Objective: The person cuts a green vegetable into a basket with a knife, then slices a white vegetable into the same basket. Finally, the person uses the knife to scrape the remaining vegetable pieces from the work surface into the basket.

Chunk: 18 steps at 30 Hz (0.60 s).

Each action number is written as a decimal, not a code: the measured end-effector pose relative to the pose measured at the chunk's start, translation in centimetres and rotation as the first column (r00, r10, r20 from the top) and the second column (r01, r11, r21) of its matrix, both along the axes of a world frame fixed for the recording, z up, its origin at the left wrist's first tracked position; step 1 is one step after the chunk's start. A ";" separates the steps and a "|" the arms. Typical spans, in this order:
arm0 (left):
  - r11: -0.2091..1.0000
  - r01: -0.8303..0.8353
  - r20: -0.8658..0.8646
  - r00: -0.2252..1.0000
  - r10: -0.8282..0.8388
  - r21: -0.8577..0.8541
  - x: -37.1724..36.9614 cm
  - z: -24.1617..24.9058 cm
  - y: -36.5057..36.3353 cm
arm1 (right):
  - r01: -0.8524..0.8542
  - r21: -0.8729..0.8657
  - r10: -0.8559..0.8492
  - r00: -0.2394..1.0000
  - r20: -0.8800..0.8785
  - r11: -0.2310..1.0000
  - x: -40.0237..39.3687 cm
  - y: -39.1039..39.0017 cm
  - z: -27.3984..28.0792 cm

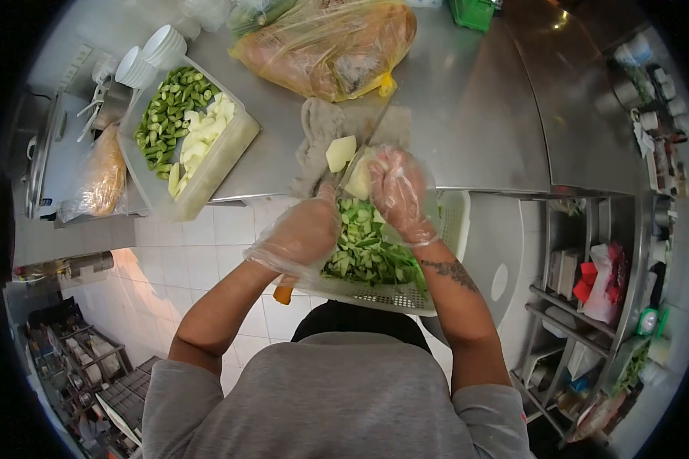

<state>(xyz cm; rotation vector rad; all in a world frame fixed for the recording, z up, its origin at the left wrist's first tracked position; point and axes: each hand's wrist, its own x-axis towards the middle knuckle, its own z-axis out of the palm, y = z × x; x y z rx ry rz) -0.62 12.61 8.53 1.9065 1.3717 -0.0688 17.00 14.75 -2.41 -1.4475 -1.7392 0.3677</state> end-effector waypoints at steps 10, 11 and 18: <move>0.998 -0.019 0.118 0.993 0.011 0.063 -0.1 -1.6 1.0 | 0.019 -0.017 -0.018 0.998 0.056 1.000 -0.1 0.1 0.6; 0.998 -0.017 0.117 0.993 0.010 0.056 -0.1 -1.6 0.9 | 0.023 0.023 -0.024 0.998 0.065 0.999 -0.2 0.0 0.5; 0.997 -0.061 0.061 0.996 0.058 0.046 1.5 -2.8 1.3 | 0.018 0.033 -0.022 0.994 0.104 0.999 -0.5 0.0 2.0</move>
